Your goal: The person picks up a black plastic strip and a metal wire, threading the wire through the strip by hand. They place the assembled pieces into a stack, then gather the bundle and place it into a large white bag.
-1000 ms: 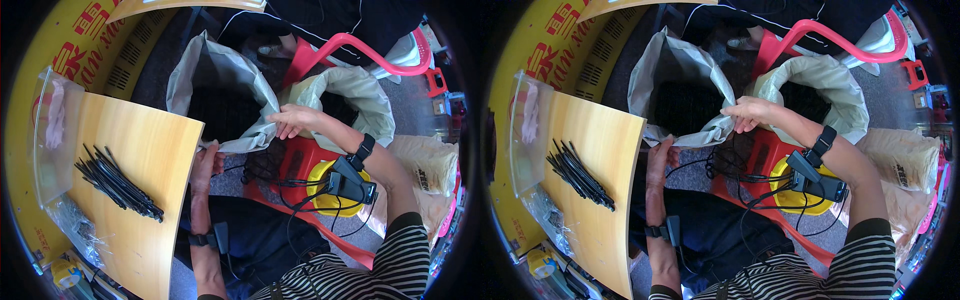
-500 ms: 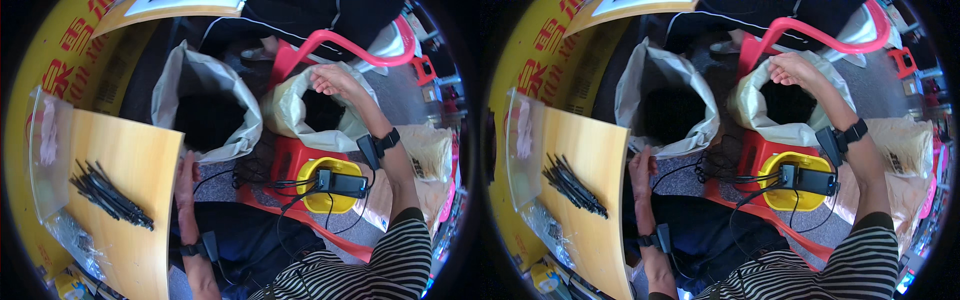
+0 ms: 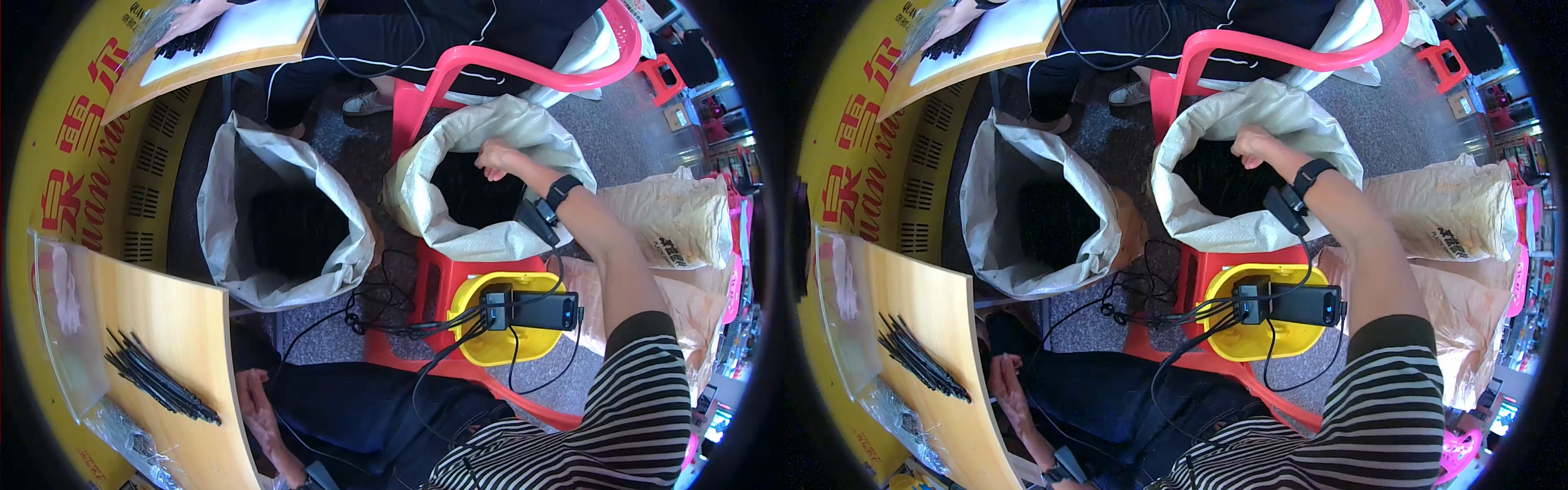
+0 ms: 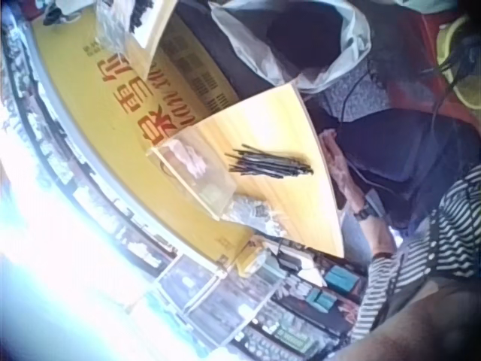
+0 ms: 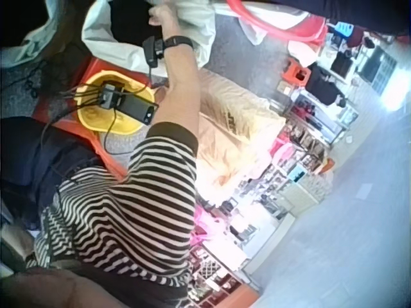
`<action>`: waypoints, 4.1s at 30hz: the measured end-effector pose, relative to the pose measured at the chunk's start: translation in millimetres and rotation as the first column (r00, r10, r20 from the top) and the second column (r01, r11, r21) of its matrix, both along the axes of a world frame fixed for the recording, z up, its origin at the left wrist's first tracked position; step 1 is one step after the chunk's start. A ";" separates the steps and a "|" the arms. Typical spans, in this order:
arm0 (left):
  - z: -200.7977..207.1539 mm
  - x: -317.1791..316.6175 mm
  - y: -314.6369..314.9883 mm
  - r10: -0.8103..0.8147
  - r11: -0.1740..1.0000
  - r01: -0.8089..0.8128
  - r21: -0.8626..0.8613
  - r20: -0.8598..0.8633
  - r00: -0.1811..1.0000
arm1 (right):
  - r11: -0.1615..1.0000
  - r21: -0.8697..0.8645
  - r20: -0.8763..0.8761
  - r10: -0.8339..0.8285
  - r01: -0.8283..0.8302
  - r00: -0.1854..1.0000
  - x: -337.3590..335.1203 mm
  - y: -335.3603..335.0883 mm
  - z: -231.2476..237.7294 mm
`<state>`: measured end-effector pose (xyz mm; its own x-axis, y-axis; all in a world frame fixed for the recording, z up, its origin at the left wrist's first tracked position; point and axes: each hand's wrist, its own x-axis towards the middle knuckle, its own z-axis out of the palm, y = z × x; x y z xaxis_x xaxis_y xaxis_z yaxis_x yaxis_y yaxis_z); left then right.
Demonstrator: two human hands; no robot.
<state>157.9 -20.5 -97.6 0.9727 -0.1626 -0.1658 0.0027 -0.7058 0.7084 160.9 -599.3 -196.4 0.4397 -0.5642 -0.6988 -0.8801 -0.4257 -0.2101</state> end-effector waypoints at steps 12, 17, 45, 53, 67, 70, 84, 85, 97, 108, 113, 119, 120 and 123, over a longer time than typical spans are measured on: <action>-29.6 -27.7 20.2 -0.070 0.953 -0.041 0.300 0.352 0.933 | 0.970 0.013 -0.368 -0.219 0.241 0.903 -90.4 -30.1 -133.0; -45.5 -29.3 3.4 -0.049 0.955 -0.047 0.294 0.313 0.949 | 0.994 0.042 -0.321 -0.081 0.100 0.943 -118.6 -63.0 -135.9; -35.5 -20.0 -8.1 0.155 0.962 -0.214 0.169 0.307 0.939 | 0.672 0.473 0.235 -0.720 0.570 0.653 -107.7 33.7 -104.6; -34.4 -20.7 -5.1 0.203 0.960 -0.244 0.137 0.260 0.944 | 0.668 0.583 0.344 -0.719 0.462 0.604 -113.1 11.9 -140.9; -32.3 -18.6 -8.9 0.199 0.949 -0.253 0.186 0.268 0.943 | 0.689 -0.038 0.345 -0.671 0.724 0.656 -135.2 -28.6 -245.3; -34.5 -19.2 -6.5 0.176 0.948 -0.241 0.210 0.287 0.942 | 0.707 -0.123 0.325 -0.635 0.697 0.701 -127.9 -19.0 -228.9; -36.2 -16.1 -11.4 0.153 0.946 -0.231 0.229 0.313 0.937 | 0.646 0.336 0.372 -0.760 0.685 0.534 -164.8 -35.8 -238.6; -35.5 -14.8 -11.1 0.141 0.941 -0.230 0.247 0.333 0.932 | 0.642 0.335 0.371 -0.763 0.690 0.530 -159.7 -33.1 -236.4; -41.8 -17.9 -5.4 0.182 0.937 -0.260 0.235 0.311 0.933 | 0.492 -0.009 0.458 -0.772 0.871 0.441 -122.5 3.2 -189.1; -49.3 -17.8 -2.8 0.129 0.932 -0.230 0.279 0.337 0.932 | 0.357 0.016 0.365 -0.872 0.934 0.327 -135.4 -42.7 -239.6; -41.5 -16.9 -2.8 0.089 0.928 -0.213 0.306 0.375 0.923 | 0.383 0.153 0.415 -0.862 0.911 0.293 -113.8 3.7 -187.3; -49.1 -16.3 -1.3 0.081 0.919 -0.221 0.326 0.390 0.917 | 0.366 0.106 0.316 -0.894 0.924 0.318 -116.4 -27.8 -199.8; -48.8 -16.1 -1.1 0.068 0.913 -0.222 0.344 0.408 0.911 | 0.333 0.085 0.346 -0.894 0.939 0.286 -113.0 -22.2 -200.6; -47.0 -17.3 -2.4 0.099 0.931 -0.217 0.294 0.369 0.924 | 0.285 0.053 0.345 -0.905 0.957 0.250 -104.9 -15.4 -199.4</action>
<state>140.6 -22.9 -144.6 0.9864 0.0033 0.1645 -0.0667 -0.9060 0.4179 56.0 -614.7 -395.8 -0.3281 -0.7799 -0.5330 -0.5969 0.6085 -0.5230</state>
